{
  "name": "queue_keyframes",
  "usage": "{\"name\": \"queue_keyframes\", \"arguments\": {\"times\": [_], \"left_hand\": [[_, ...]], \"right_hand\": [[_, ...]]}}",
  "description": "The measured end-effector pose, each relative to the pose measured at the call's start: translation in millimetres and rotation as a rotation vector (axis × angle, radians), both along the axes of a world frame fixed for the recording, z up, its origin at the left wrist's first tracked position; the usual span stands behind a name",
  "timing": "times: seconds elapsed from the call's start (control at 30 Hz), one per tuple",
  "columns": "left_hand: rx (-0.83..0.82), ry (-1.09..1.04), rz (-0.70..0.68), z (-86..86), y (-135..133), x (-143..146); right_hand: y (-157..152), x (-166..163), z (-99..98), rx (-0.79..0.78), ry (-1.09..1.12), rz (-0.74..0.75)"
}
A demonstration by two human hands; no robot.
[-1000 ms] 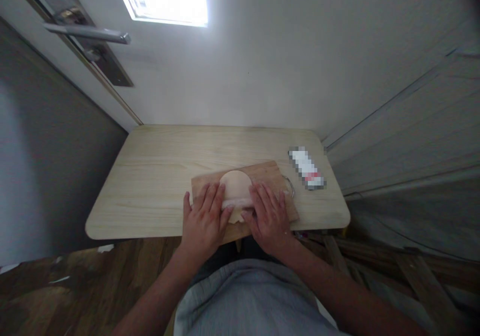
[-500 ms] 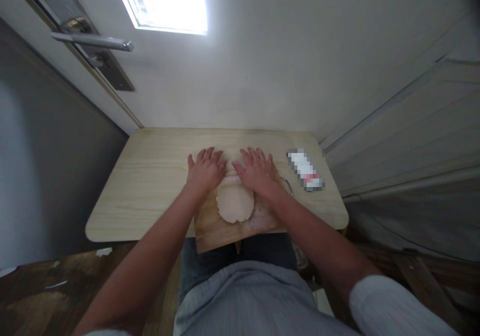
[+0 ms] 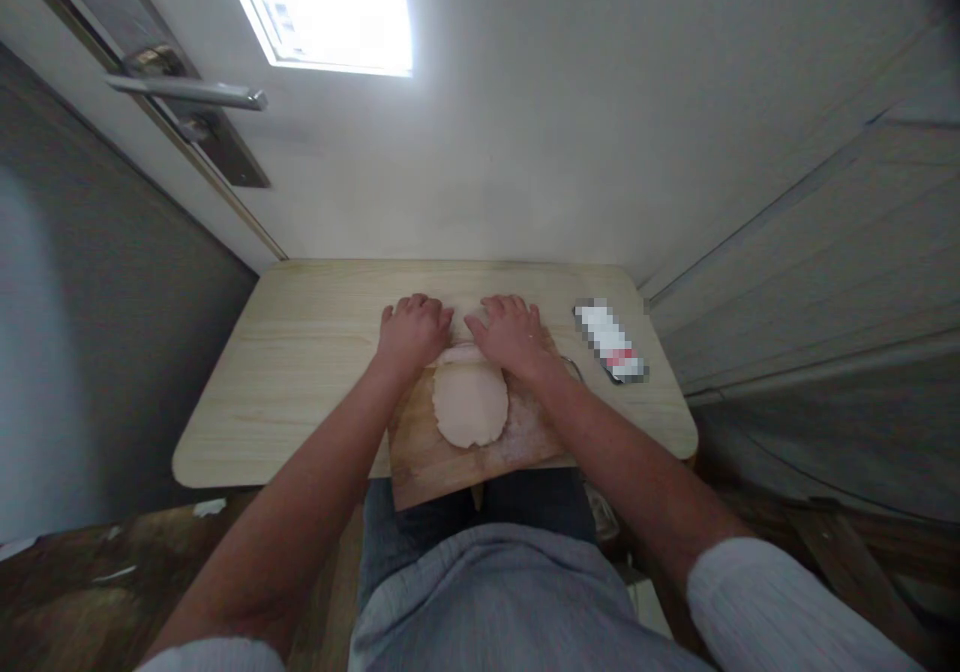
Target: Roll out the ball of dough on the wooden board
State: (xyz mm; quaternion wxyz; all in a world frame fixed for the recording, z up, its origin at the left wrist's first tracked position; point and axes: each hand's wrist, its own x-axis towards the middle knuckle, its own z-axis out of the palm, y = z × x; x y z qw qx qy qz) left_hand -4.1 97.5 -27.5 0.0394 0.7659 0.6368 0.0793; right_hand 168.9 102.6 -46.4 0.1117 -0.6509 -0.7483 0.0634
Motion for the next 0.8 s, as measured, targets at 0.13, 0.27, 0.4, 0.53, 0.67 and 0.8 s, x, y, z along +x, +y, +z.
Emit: {"name": "queue_keyframes", "arguments": {"times": [0.13,0.27,0.4,0.53,0.67,0.8], "left_hand": [[-0.024,-0.019,-0.012,2.5,-29,2],[0.077,-0.059,0.001,0.3,-67,6],[0.109,-0.062,-0.004,-3.8,-107,8],[0.075,-0.094,-0.054,-5.7,-146,5],[0.048,-0.129,-0.138,-2.8,-171,-2],[0.021,-0.267,-0.099,5.3,-154,-16]], "right_hand": [[-31,3,-1.5,0.028,-0.009,0.023],[-72,8,-0.6,0.092,0.000,0.063],[-115,17,-1.6,0.134,0.035,0.114],[-155,27,-6.3,0.186,0.080,0.179],[-174,31,-6.7,0.216,0.165,0.187],[-165,33,2.5,0.163,0.225,0.192]]}}
